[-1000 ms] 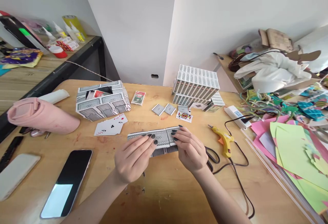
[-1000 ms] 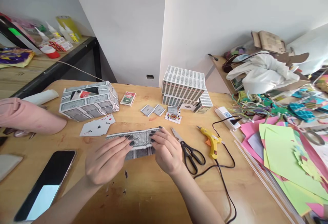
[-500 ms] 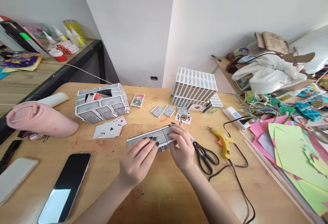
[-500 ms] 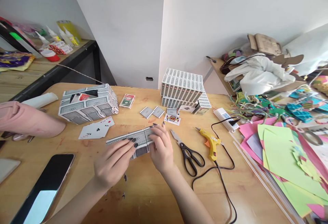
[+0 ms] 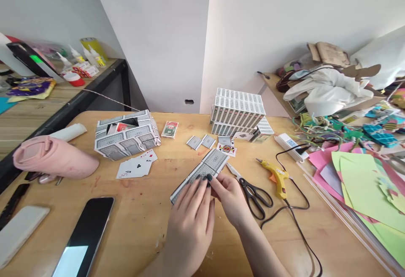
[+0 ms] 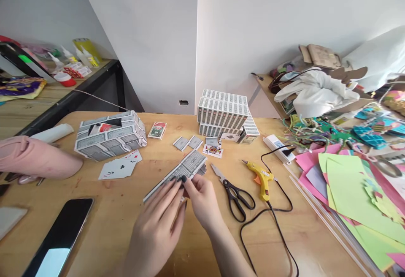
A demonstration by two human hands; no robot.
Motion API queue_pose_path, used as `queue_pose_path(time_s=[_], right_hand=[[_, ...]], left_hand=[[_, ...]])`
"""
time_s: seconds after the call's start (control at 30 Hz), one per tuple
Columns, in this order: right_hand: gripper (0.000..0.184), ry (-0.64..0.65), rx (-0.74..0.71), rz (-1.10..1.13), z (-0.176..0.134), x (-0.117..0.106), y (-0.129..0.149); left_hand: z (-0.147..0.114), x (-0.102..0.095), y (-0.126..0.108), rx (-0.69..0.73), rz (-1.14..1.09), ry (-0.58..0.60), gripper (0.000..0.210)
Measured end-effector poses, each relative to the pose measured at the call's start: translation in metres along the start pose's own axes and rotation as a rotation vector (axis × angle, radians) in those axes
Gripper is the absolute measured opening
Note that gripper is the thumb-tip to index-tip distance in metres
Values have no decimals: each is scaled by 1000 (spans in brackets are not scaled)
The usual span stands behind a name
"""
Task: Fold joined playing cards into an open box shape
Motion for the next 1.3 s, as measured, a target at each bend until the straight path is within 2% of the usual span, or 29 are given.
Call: queue_pose_path(time_s=[0.07, 0.17, 0.23, 0.3, 0.37, 0.47, 0.57, 0.63, 0.73, 0.9, 1.0, 1.07, 1.17, 1.3], right_hand=[[37, 69, 11, -33, 3, 2, 6], [35, 295, 48, -188, 3, 7, 15], [30, 400, 54, -385, 3, 5, 22], [26, 454, 40, -589, 6, 3, 29], [21, 425, 6, -712, 11, 1, 37], [13, 264, -52, -752, 17, -5, 46], [17, 74, -132, -819, 17, -13, 51], [19, 12, -232, -879, 15, -11, 54], [21, 3, -406, -987, 10, 1, 58], [23, -94, -614, -1364, -10, 19, 67], [58, -69, -696, -1481, -23, 26, 63], [64, -51, -722, -1498, -27, 25, 58], [54, -27, -755, -1456, -25, 21, 51], [50, 41, -800, -1397, -20, 22, 48]], left_hand=[[8, -5, 11, -49, -177, 46, 28], [28, -5, 47, -173, -383, 112, 27], [43, 1, 68, -203, -435, 149, 31], [52, 16, 82, -234, -518, 220, 35], [53, 32, 92, -303, -589, 274, 33], [45, 41, 107, -422, -613, 233, 32], [37, 40, 111, -396, -614, 198, 30], [32, 41, 109, -364, -664, 212, 28], [21, 47, 108, -416, -749, 210, 20], [6, 46, 108, -494, -741, 68, 18], [3, 46, 108, -495, -739, 63, 19], [4, 46, 106, -473, -738, 85, 18], [7, 47, 103, -447, -732, 108, 16], [8, 47, 105, -484, -705, 92, 15]])
Point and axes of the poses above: each hand's wrist, its own z-axis towards the middle knuckle, its own x-axis out of the palm, y = z × x, the point moved 9 cm from there along z, towards the middle knuckle
